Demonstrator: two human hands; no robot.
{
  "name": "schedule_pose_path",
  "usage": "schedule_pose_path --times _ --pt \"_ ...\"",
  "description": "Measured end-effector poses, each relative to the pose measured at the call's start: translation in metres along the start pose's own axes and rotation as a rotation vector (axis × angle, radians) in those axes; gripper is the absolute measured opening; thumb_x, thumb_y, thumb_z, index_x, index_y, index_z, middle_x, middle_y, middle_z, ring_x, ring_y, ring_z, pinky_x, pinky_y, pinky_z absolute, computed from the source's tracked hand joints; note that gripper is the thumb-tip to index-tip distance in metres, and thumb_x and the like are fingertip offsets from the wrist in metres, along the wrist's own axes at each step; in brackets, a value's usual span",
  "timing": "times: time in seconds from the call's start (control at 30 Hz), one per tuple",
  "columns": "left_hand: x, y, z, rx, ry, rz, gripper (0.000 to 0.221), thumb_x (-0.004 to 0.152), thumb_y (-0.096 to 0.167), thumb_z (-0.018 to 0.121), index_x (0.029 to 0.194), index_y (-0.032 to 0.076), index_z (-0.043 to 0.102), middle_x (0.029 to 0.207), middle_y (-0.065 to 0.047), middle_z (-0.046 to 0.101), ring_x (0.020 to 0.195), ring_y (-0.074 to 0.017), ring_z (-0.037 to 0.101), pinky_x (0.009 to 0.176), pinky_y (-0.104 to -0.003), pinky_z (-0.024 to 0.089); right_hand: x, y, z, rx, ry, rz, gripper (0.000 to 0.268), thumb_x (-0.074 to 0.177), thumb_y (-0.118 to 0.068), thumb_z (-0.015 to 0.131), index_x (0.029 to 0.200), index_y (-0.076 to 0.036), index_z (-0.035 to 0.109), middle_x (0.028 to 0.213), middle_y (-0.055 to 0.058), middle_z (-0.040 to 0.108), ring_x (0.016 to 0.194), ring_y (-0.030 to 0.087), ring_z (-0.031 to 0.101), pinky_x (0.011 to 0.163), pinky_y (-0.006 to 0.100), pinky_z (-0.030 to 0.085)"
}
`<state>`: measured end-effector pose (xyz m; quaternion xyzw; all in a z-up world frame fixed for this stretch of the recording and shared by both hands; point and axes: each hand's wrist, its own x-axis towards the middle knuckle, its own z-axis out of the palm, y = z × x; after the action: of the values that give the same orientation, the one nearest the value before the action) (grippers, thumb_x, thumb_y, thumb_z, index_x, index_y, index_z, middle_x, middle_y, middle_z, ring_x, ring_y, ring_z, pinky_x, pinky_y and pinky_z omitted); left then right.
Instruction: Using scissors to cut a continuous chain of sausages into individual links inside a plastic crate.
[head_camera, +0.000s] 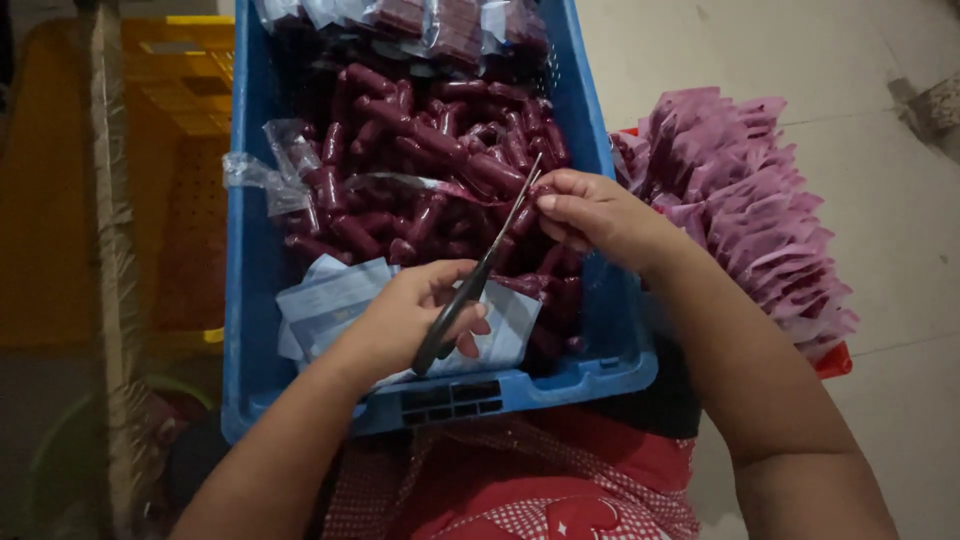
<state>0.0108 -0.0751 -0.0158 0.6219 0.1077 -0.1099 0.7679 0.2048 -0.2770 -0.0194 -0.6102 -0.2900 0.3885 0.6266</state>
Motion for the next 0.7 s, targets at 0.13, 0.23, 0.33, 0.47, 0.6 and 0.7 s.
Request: schedule_pose_path --times 0.13,0.23,0.33,0.47,0.6,0.7 --pt "-0.003 0.013 -0.005 0.03 -0.003 -0.019 0.056 0.08 0.01 0.08 0.132 -0.003 0.065 0.077 -0.025 0.074 0.06 -0.0331 0.076 0.062 -0.036 0.06 0.003 0.01 -0.003 0.02 -0.029 -0.012 0.018 0.104 -0.013 0.053 0.115 -0.004 0.063 0.064 0.005 0.052 0.041 0.01 0.046 0.039 0.02 0.032" --pt "0.0 0.009 -0.008 0.055 -0.001 -0.035 0.057 0.082 0.01 0.08 0.134 -0.003 0.064 0.079 -0.025 0.075 0.062 -0.0326 0.077 0.062 -0.036 0.061 0.004 0.014 -0.002 0.103 -0.033 -0.023 0.017 0.103 -0.015 0.054 0.114 -0.005 0.063 0.062 0.004 0.05 0.039 0.008 0.041 0.038 0.019 0.029" --pt "0.005 0.003 -0.011 0.046 -0.037 -0.016 0.06 0.083 0.011 0.08 0.137 -0.006 0.061 0.077 -0.024 0.074 0.06 -0.0309 0.076 0.063 -0.036 0.061 0.003 0.013 0.002 0.09 -0.013 -0.005 0.014 0.103 -0.016 0.054 0.111 -0.008 0.063 0.062 0.004 0.048 0.041 0.008 0.04 0.039 0.019 0.026" --pt "0.006 0.001 -0.011 0.03 -0.06 0.013 0.056 0.085 0.009 0.077 0.137 -0.006 0.061 0.073 -0.024 0.073 0.058 -0.0301 0.076 0.062 -0.035 0.061 0.004 0.013 0.004 0.027 -0.044 -0.014 0.014 0.102 -0.017 0.056 0.107 -0.007 0.064 0.064 0.004 0.053 0.042 0.008 0.046 0.04 0.02 0.03" --pt "0.007 -0.001 -0.009 0.012 -0.08 0.024 0.052 0.088 0.007 0.073 0.137 -0.004 0.061 0.072 -0.022 0.073 0.058 -0.0283 0.076 0.062 -0.035 0.061 0.005 0.017 0.002 0.039 -0.053 -0.041 0.014 0.103 -0.017 0.055 0.106 -0.006 0.063 0.064 0.005 0.054 0.042 0.009 0.047 0.04 0.02 0.03" --pt "0.011 -0.006 -0.007 0.007 -0.073 0.025 0.052 0.087 0.005 0.074 0.137 -0.004 0.061 0.066 -0.022 0.071 0.051 -0.0273 0.073 0.054 -0.033 0.06 0.006 0.019 0.002 0.034 -0.06 -0.014 0.013 0.103 -0.015 0.055 0.108 -0.005 0.062 0.065 0.006 0.053 0.045 0.011 0.05 0.041 0.021 0.034"
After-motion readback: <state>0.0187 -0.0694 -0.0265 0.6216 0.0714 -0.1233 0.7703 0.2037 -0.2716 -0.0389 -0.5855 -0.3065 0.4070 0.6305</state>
